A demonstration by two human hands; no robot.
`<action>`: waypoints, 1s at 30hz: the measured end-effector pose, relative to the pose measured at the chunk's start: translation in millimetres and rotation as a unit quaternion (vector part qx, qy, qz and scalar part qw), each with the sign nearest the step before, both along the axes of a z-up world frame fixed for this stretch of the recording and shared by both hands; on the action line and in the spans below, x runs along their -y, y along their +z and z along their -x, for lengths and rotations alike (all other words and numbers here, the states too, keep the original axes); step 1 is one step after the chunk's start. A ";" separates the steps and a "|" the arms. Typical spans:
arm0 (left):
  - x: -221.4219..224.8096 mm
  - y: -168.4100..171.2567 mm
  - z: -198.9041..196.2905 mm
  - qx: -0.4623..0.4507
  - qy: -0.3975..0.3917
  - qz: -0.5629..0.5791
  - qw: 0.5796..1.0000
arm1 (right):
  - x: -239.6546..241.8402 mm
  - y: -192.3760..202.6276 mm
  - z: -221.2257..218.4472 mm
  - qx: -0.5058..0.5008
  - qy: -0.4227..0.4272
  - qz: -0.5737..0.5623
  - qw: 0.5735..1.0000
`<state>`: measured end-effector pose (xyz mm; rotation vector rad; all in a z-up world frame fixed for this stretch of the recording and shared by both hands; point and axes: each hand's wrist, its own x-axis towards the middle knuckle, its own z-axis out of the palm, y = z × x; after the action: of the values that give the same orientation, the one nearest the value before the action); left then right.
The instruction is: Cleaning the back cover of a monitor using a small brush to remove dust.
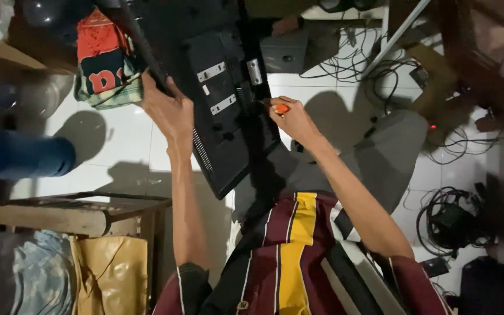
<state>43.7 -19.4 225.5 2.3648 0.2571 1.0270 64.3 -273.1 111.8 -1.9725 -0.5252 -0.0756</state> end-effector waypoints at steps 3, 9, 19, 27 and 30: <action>0.8 -0.2 -2.7 -0.015 -0.012 0.008 1.000 | -10.2 -22.3 -4.1 0.064 0.009 0.019 0.998; -2.2 -8.1 -2.9 0.008 -0.022 0.011 1.000 | 4.1 -28.3 -9.5 -0.047 0.014 0.072 0.996; -1.2 -7.4 -2.3 0.025 -0.004 0.011 1.000 | 33.2 -61.8 10.6 -0.141 0.039 0.101 0.984; 13.7 14.0 -0.1 0.037 -0.038 -0.010 0.999 | 16.7 -80.5 4.5 -0.142 0.065 0.179 0.971; 11.1 5.6 -0.8 0.039 -0.027 -0.012 0.999 | 26.4 -70.7 1.4 -0.193 0.006 0.246 0.950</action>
<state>44.5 -30.5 231.0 2.3343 0.1522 1.0987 62.9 -299.4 41.1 -2.3879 -0.3140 0.4846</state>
